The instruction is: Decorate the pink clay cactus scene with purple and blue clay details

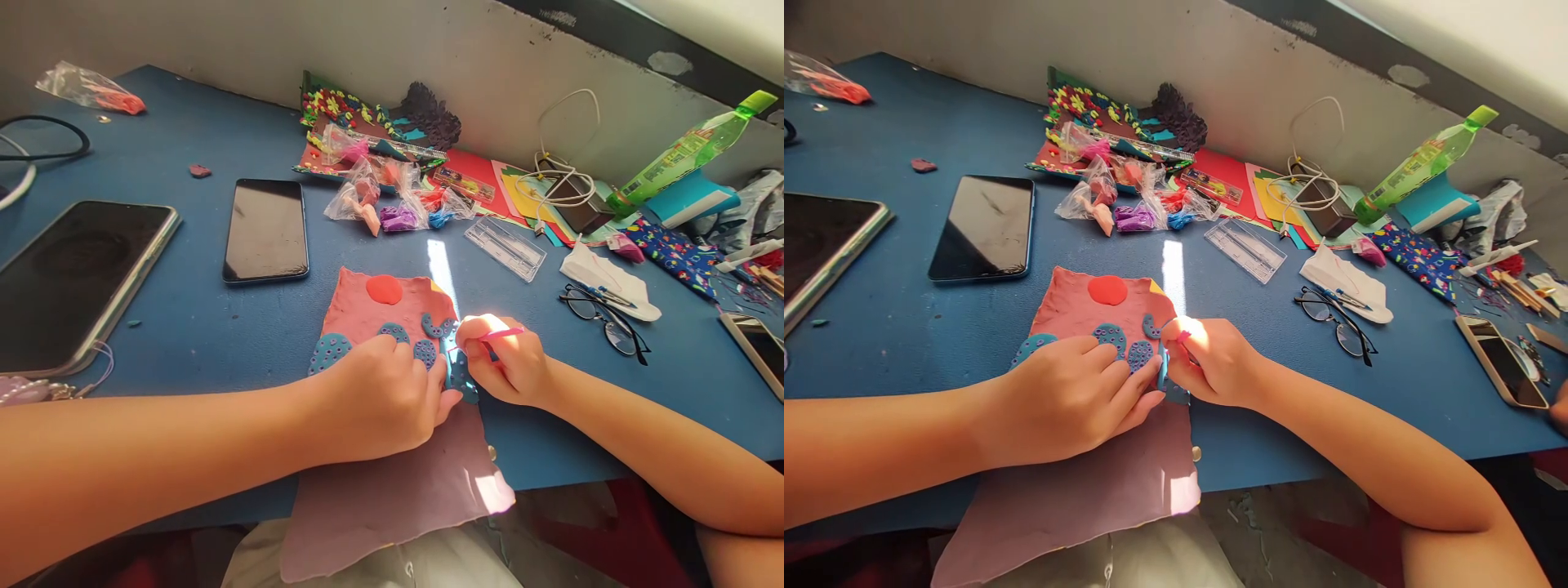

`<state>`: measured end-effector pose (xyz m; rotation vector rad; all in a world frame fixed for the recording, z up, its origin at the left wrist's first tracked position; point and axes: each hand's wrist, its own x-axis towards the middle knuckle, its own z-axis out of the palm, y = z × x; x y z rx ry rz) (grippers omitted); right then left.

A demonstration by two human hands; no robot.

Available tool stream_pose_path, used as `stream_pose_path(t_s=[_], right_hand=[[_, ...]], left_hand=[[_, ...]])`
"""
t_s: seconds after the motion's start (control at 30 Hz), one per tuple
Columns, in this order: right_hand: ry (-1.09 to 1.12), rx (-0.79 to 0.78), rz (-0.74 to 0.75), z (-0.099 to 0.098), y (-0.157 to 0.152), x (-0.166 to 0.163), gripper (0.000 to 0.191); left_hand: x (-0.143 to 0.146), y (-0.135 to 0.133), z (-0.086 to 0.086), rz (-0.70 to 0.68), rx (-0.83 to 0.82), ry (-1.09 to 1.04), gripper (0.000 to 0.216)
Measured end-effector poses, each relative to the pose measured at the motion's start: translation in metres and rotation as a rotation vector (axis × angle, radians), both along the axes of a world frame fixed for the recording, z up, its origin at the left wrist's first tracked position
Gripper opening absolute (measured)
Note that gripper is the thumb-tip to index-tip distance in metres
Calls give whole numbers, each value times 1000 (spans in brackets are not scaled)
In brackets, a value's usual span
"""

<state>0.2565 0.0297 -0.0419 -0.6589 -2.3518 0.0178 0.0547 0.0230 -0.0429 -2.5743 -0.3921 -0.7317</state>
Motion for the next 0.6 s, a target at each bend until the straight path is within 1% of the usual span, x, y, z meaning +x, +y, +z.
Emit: stream_pose_path(t_s=[0.07,0.17,0.23,0.27,0.43,0.6], right_hand=[[20,-36,-52,0,-2,0,13],[175,-139,-127,-2,-4,1,14],[251,-193,-146,-4,-4,2,14],[250,-198,-140,-5,-4,2,14],[123,-62,-68,-4,-1,3,13],[98,-8,-90,-3,0,1,13]], left_hand=[[0,0,0,-1,0,4,31],[0,1,0,-6,-3,0,30],[0,1,0,-9,-4,-5,30],[1,1,0,-12,-5,-7,30],[0,0,-1,-19,-16,-12,31],[0,1,-1,-17,-5,-10,30]])
